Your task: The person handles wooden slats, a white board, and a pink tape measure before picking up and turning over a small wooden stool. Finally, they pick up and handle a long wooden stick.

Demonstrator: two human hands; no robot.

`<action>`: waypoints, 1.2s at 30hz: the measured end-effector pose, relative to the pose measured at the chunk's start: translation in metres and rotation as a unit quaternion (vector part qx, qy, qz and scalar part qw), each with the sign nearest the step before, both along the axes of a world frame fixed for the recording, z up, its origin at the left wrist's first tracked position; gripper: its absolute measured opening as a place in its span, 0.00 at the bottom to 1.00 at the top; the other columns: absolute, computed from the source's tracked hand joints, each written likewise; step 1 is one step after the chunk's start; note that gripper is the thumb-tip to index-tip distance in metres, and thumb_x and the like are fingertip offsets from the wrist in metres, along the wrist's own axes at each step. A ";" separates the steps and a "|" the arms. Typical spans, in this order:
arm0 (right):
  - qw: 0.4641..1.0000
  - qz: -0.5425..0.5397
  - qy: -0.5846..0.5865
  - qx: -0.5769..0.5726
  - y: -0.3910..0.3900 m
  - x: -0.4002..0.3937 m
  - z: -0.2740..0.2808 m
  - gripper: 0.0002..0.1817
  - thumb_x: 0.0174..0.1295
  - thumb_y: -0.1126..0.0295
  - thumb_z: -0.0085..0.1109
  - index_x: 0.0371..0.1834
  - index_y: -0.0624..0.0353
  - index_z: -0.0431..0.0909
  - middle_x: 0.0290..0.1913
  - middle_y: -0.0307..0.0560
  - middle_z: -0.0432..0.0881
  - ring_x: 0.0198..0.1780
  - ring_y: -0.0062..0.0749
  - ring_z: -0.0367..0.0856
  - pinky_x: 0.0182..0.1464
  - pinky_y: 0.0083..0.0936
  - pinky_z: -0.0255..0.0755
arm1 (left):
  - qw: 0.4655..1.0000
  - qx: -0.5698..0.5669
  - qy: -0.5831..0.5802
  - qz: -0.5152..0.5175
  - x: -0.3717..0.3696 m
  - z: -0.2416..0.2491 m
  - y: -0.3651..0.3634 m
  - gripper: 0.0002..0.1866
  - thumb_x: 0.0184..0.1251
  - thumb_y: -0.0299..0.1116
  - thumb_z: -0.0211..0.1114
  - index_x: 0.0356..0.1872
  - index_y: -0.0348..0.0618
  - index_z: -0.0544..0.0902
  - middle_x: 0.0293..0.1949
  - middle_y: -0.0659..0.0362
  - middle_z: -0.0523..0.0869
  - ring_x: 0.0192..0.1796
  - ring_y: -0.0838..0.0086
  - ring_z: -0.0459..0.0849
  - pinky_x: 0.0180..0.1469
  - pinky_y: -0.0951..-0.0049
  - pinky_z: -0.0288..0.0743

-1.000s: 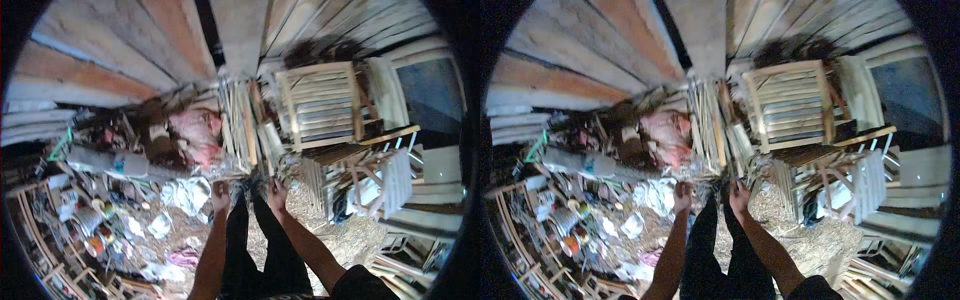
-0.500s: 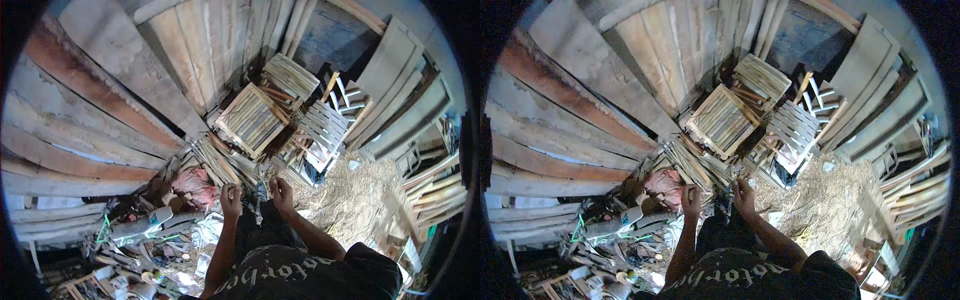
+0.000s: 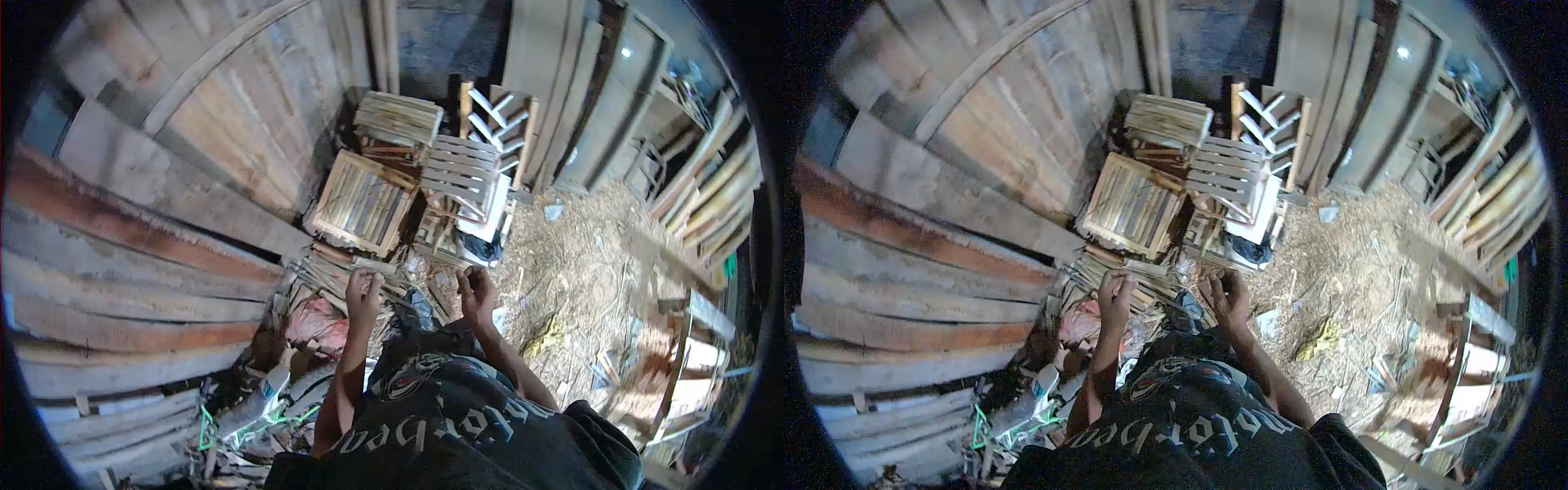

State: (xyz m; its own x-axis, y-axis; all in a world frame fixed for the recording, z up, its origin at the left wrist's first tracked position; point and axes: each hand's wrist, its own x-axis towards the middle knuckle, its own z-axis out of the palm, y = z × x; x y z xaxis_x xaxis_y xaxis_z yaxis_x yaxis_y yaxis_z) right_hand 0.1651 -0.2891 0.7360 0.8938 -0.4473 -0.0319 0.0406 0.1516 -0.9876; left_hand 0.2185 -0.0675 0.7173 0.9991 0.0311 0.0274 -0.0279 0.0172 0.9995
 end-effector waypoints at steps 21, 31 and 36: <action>0.944 -0.295 0.077 -0.125 -0.251 -0.171 -0.009 0.10 0.67 0.66 0.57 0.38 0.64 0.77 0.26 0.38 0.77 0.28 0.17 0.73 0.31 0.18 0.68 | 0.936 0.002 0.057 -0.347 -0.071 0.011 -0.341 0.06 0.69 0.31 0.59 0.39 0.39 0.78 0.33 0.62 0.81 0.36 0.79 0.79 0.40 0.78 0.74; 0.849 -0.472 0.163 -0.171 -0.276 -0.215 0.007 0.10 0.62 0.69 0.64 0.30 0.62 0.73 0.19 0.35 0.73 0.23 0.14 0.67 0.25 0.17 0.62 | 0.878 0.056 0.070 -0.470 -0.075 -0.005 -0.430 0.08 0.64 0.30 0.64 0.38 0.39 0.76 0.32 0.61 0.80 0.34 0.77 0.80 0.40 0.76 0.74; 0.835 -0.509 0.165 -0.133 -0.299 -0.221 -0.006 0.09 0.64 0.69 0.61 0.33 0.64 0.78 0.23 0.33 0.74 0.25 0.13 0.68 0.27 0.17 0.64 | 0.839 -0.046 0.182 -0.511 -0.070 -0.020 -0.483 0.10 0.67 0.30 0.62 0.31 0.43 0.68 0.26 0.62 0.77 0.30 0.78 0.78 0.36 0.77 0.73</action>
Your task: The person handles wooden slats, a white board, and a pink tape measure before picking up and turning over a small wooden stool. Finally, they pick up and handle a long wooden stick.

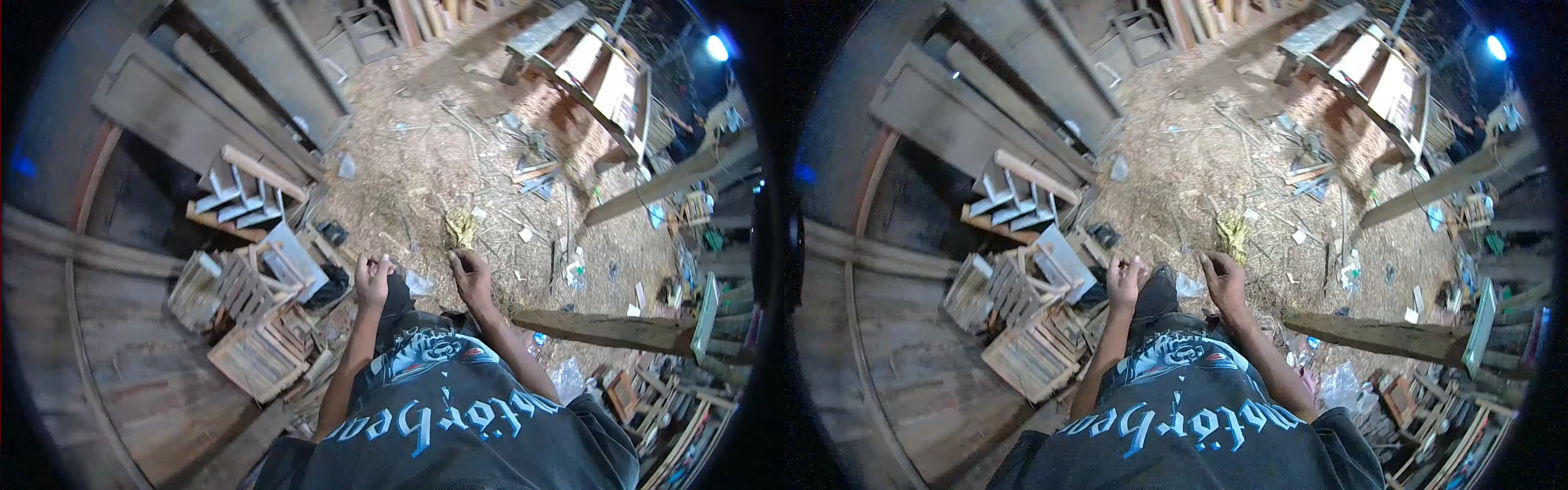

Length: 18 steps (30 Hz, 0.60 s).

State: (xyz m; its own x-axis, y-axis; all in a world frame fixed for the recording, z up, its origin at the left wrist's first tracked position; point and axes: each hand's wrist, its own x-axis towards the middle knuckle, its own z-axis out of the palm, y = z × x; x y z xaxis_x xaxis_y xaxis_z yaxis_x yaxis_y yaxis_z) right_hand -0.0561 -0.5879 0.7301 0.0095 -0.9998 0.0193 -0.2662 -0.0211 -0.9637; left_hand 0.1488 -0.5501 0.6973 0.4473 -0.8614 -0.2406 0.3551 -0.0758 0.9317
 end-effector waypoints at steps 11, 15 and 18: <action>0.976 -0.193 0.100 0.024 -0.073 0.031 0.012 0.10 0.63 0.68 0.61 0.38 0.64 0.78 0.22 0.46 0.79 0.24 0.21 0.75 0.29 0.21 0.69 | 0.970 -0.008 -0.112 -0.214 0.039 0.024 -0.153 0.02 0.68 0.26 0.57 0.38 0.39 0.74 0.30 0.60 0.80 0.31 0.79 0.79 0.36 0.79 0.74; 0.967 -0.246 0.067 -0.015 -0.082 0.033 0.001 0.11 0.62 0.67 0.63 0.30 0.65 0.76 0.21 0.44 0.78 0.22 0.20 0.73 0.26 0.22 0.67 | 0.962 -0.005 -0.062 -0.267 0.038 0.013 -0.189 0.03 0.69 0.26 0.57 0.40 0.38 0.76 0.31 0.59 0.80 0.31 0.79 0.79 0.32 0.80 0.74; 0.962 -0.254 0.077 0.057 -0.088 0.027 0.003 0.12 0.62 0.65 0.63 0.32 0.65 0.76 0.22 0.43 0.79 0.23 0.20 0.73 0.27 0.22 0.68 | 0.951 -0.027 -0.074 -0.299 0.030 0.010 -0.202 0.04 0.69 0.27 0.57 0.40 0.38 0.76 0.31 0.59 0.81 0.32 0.79 0.80 0.32 0.81 0.75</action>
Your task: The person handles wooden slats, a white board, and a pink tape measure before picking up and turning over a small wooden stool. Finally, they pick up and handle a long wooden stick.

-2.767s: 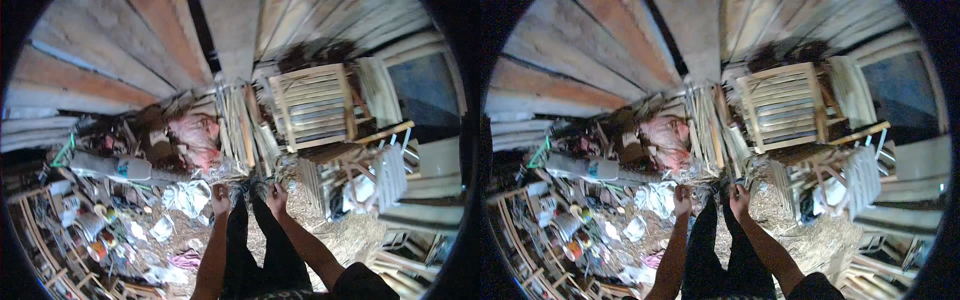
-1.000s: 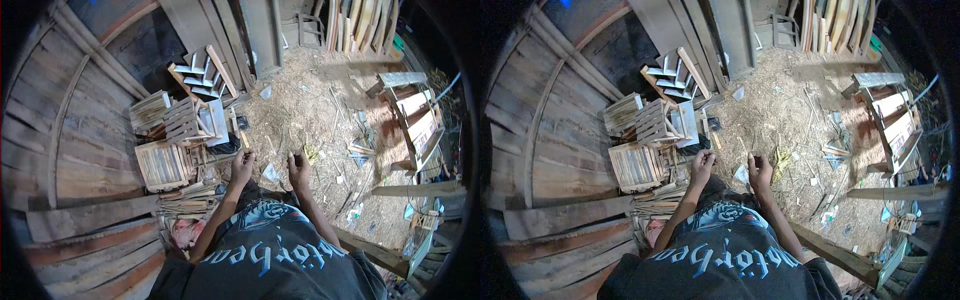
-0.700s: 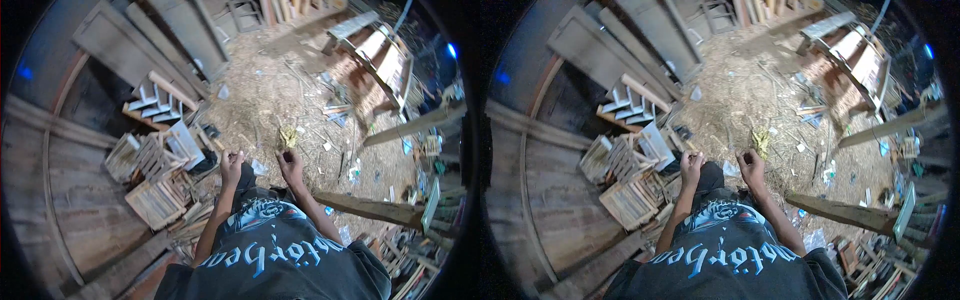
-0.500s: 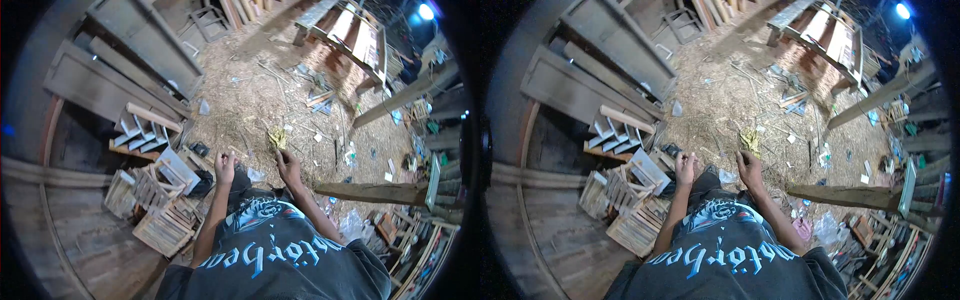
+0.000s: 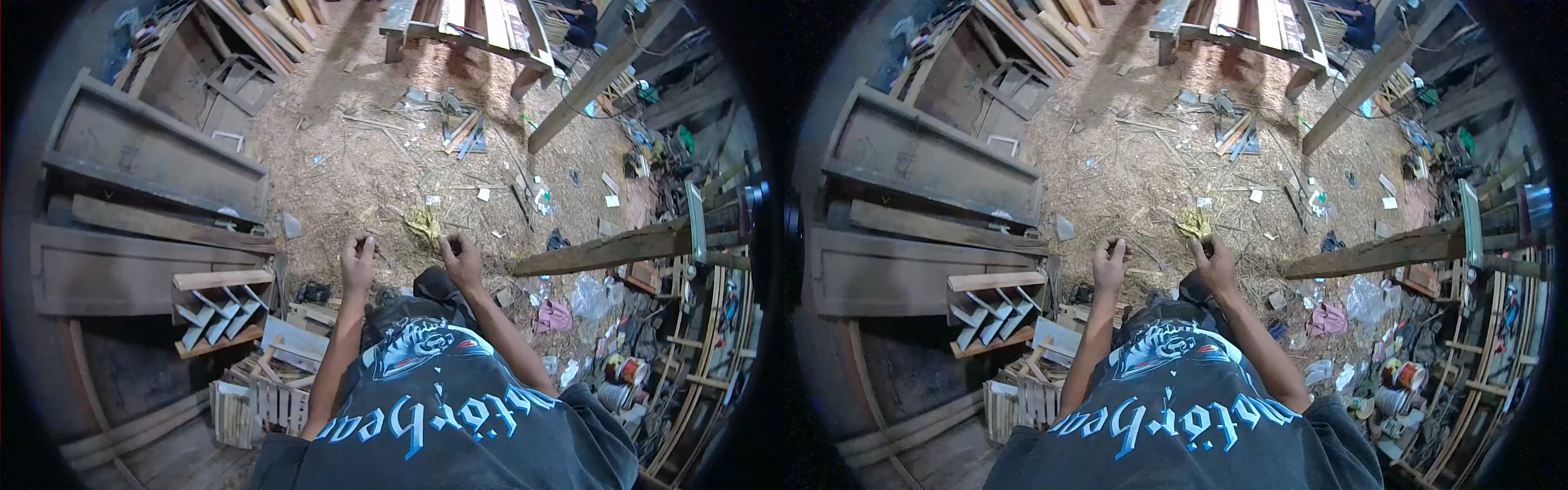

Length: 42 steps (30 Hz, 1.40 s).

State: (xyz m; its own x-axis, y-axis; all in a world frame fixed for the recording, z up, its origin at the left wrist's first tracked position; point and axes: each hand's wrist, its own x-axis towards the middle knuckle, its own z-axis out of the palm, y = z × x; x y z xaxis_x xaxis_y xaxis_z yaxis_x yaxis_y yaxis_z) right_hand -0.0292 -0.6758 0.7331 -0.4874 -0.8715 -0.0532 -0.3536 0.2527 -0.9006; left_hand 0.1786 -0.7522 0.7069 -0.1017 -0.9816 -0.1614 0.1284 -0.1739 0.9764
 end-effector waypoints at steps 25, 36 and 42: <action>0.998 -0.054 -0.035 0.012 -0.102 -0.147 0.006 0.13 0.64 0.65 0.60 0.38 0.67 0.78 0.26 0.42 0.80 0.27 0.20 0.76 0.30 0.21 0.71 | 0.977 0.071 -0.078 -0.187 -0.157 0.006 -0.144 0.10 0.70 0.34 0.59 0.43 0.39 0.79 0.35 0.59 0.83 0.35 0.78 0.81 0.35 0.79 0.76; 0.996 -0.080 -0.002 0.031 -0.174 -0.211 -0.001 0.11 0.63 0.66 0.59 0.41 0.64 0.78 0.26 0.44 0.81 0.27 0.23 0.77 0.31 0.22 0.72 | 0.975 0.053 -0.065 -0.207 -0.242 0.001 -0.212 0.08 0.69 0.32 0.59 0.42 0.37 0.79 0.35 0.60 0.83 0.36 0.79 0.82 0.37 0.80 0.76; 0.992 -0.110 -0.030 0.046 -0.221 -0.239 -0.032 0.10 0.64 0.68 0.59 0.41 0.64 0.77 0.26 0.43 0.81 0.27 0.22 0.78 0.29 0.22 0.71 | 0.969 0.064 -0.066 -0.229 -0.284 -0.001 -0.277 0.10 0.70 0.34 0.58 0.43 0.38 0.79 0.34 0.61 0.84 0.36 0.79 0.82 0.37 0.80 0.76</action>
State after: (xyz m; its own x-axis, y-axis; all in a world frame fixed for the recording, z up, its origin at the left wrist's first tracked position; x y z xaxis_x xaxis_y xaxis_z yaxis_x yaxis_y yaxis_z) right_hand -0.2683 -0.8969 0.7006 -0.6594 -0.7340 -0.1625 -0.2276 0.4010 -0.8874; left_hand -0.1058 -1.0293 0.7060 -0.4927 -0.8090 -0.3207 -0.1158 -0.3043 0.9455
